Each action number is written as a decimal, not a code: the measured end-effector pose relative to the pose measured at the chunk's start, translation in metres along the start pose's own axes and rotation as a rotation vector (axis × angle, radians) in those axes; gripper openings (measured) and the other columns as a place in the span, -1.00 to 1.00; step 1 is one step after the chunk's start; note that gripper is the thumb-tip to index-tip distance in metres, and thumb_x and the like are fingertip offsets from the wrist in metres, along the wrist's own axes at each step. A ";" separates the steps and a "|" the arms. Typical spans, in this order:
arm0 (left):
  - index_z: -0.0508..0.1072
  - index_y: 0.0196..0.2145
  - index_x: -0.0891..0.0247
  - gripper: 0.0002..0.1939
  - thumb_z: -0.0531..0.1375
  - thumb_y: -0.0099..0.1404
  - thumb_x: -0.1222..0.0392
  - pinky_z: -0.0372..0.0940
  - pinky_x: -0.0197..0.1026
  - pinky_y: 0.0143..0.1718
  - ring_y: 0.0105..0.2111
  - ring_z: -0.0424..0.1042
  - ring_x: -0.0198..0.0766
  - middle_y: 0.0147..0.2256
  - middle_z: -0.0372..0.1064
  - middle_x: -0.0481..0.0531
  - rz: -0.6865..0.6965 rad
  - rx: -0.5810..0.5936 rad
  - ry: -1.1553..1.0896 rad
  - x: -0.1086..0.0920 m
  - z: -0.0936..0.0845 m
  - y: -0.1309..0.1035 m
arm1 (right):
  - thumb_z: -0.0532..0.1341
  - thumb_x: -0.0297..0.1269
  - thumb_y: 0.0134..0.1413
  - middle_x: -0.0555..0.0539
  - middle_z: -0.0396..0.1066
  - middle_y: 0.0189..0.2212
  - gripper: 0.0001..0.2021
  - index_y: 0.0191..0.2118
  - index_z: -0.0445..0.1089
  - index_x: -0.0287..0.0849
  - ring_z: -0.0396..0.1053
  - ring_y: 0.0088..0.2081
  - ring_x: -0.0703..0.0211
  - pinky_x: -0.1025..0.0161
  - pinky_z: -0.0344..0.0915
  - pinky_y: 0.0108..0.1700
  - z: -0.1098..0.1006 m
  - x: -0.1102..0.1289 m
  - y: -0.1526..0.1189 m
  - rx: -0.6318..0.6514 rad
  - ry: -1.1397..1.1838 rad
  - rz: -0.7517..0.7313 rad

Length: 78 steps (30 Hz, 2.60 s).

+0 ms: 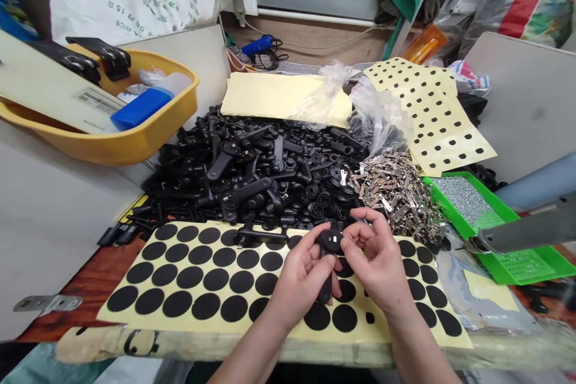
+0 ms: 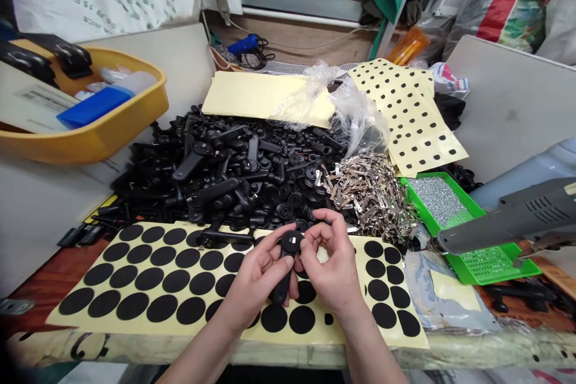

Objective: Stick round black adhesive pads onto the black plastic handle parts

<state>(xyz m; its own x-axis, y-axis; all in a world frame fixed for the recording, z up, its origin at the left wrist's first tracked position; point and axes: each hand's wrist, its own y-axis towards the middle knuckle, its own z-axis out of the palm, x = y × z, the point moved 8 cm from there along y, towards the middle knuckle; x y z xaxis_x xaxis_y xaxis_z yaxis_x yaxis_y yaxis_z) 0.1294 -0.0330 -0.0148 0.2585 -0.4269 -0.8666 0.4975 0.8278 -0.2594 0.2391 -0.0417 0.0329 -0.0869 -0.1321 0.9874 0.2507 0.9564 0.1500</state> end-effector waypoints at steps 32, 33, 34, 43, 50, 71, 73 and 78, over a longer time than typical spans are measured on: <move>0.37 -0.02 0.24 -0.59 0.19 0.24 -0.01 0.20 -0.37 -0.66 -0.70 0.25 -0.40 -0.60 0.36 -0.10 0.201 -0.138 -0.015 -0.013 -0.016 -0.016 | 0.11 -0.46 0.06 0.12 0.28 -0.57 -0.67 -0.04 0.18 -0.08 0.30 -0.56 0.24 0.28 0.31 -0.44 0.013 0.034 -0.023 -0.097 -0.408 -0.203; 0.38 -0.03 0.25 -0.59 0.19 0.24 -0.01 0.20 -0.37 -0.66 -0.70 0.25 -0.40 -0.61 0.35 -0.10 0.203 -0.146 0.004 -0.013 -0.016 -0.016 | 0.12 -0.46 0.05 0.12 0.28 -0.57 -0.67 -0.04 0.18 -0.09 0.31 -0.56 0.24 0.28 0.31 -0.45 0.013 0.033 -0.023 -0.098 -0.395 -0.180; 0.38 -0.03 0.25 -0.59 0.19 0.24 -0.02 0.19 -0.37 -0.66 -0.70 0.25 -0.40 -0.62 0.34 -0.11 0.204 -0.151 0.019 -0.014 -0.016 -0.016 | 0.13 -0.46 0.04 0.12 0.28 -0.58 -0.67 -0.05 0.19 -0.09 0.31 -0.57 0.24 0.28 0.30 -0.45 0.012 0.032 -0.022 -0.097 -0.385 -0.157; 0.37 -0.01 0.23 -0.61 0.18 0.25 0.04 0.19 -0.35 -0.63 -0.69 0.25 -0.40 -0.62 0.34 -0.12 0.215 -0.114 -0.025 -0.013 -0.013 -0.015 | 0.14 -0.44 -0.02 0.15 0.28 -0.60 -0.67 -0.08 0.19 -0.09 0.31 -0.57 0.24 0.28 0.30 -0.44 0.010 0.027 -0.018 -0.071 -0.350 -0.020; 0.31 0.03 0.32 -0.56 0.17 0.27 0.03 0.21 -0.35 -0.66 -0.69 0.29 -0.36 -0.63 0.39 -0.06 0.216 -0.108 0.004 -0.012 -0.016 -0.015 | 0.22 -0.33 0.03 0.16 0.28 -0.64 -0.69 -0.09 0.20 -0.09 0.29 -0.60 0.23 0.30 0.23 -0.50 0.003 0.012 -0.015 -0.049 -0.378 0.082; 0.26 0.09 0.44 -0.50 0.11 0.31 0.04 0.14 -0.42 -0.78 -0.82 0.22 -0.38 -0.73 0.40 -0.01 0.212 -0.014 -0.059 -0.011 -0.008 -0.010 | 0.26 -0.29 -0.02 0.04 0.35 -0.51 -0.89 -0.34 0.35 -0.16 0.30 -0.46 0.22 0.24 0.31 -0.36 0.016 0.013 -0.014 0.138 -0.151 0.152; 0.25 0.09 0.44 -0.50 0.11 0.31 0.04 0.15 -0.41 -0.78 -0.81 0.22 -0.38 -0.72 0.40 -0.01 0.209 -0.002 -0.065 -0.012 -0.007 -0.010 | 0.28 -0.32 -0.04 0.03 0.34 -0.51 -0.89 -0.35 0.34 -0.14 0.30 -0.45 0.21 0.23 0.30 -0.35 0.017 0.012 -0.012 0.128 -0.148 0.150; 0.26 0.08 0.44 -0.45 0.16 0.25 0.01 0.16 -0.41 -0.77 -0.80 0.26 -0.37 -0.72 0.40 -0.02 0.196 0.002 -0.114 -0.012 -0.008 -0.006 | 0.32 -0.21 -0.09 -0.01 0.38 -0.53 -0.87 -0.41 0.37 -0.09 0.33 -0.48 0.16 0.22 0.32 -0.39 0.016 0.010 -0.005 0.151 -0.094 0.180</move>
<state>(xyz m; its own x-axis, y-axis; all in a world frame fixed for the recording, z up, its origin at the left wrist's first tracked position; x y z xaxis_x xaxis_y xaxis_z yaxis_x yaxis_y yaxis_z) 0.1168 -0.0304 -0.0065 0.4425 -0.2967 -0.8462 0.4300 0.8983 -0.0902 0.2212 -0.0438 0.0412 -0.1454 0.0618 0.9874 0.1242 0.9913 -0.0437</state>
